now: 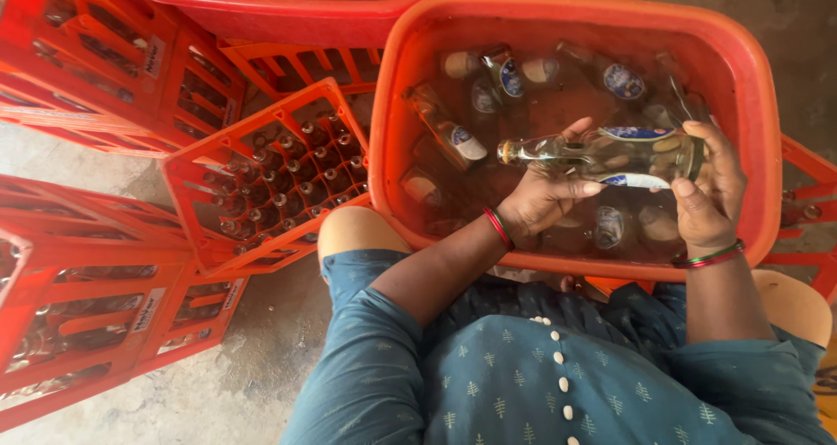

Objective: The person repeatedly picks up glass bottles from a red tub filled with water, rinses them by hand, and places them into adjacent red crates. The process continues with multiple bottles handled one at a time.

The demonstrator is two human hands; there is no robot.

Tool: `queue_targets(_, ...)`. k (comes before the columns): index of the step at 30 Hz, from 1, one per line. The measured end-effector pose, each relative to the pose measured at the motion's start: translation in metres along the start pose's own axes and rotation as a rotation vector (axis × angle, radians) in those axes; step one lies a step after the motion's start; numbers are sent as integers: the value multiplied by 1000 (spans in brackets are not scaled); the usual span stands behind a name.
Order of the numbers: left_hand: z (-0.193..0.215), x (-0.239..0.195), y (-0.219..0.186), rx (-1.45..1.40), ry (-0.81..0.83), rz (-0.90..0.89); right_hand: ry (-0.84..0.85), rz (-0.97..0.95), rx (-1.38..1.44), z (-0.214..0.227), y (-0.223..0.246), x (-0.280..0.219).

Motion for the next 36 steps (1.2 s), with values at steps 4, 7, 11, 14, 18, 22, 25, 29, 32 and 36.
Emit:
queue_targets(4, -12, 1, -17, 89, 31, -64, -18, 56, 143, -11, 0, 3)
queue_targets(7, -25, 2, -20, 101, 78, -127, -22, 42, 232, -15, 3, 5)
queue_targets(11, -26, 3, -35, 190, 34, -226, -13, -42, 172, -24, 7, 14)
queue_targets(14, -6, 6, -46, 475, -85, -174, 68, -243, -478, -33, 9, 26)
queue_targets(18, 11, 10, -47, 649, -94, -226, 123, 99, -1146, -78, 58, 39)
queue_targets(22, 3, 3, -41, 1056, -191, -298, 262, 246, -1275, -141, 84, 48)
queue_targets(25, -19, -7, -45, 1431, -193, -344, 232, 212, -1368, -151, 90, 50)
queue_targets(29, -50, -18, -37, 1108, 34, -256, -84, 209, -1134, -89, 129, 19)
queue_targets(32, -52, -14, -51, 1379, 81, -264, -369, 131, -887, 1, 150, -8)
queue_targets(36, 4, -14, -63, 2057, -76, 13, -570, 65, -711, 172, 143, -43)
Point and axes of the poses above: each hand's wrist, its own x-axis towards the middle knuckle, its own z-axis out of the back of the hand, y = z × x, the point moved 7 cm from there along x, towards the middle knuckle, and after that the axes turned 3 degrees about -x, right-handed, at the moved point
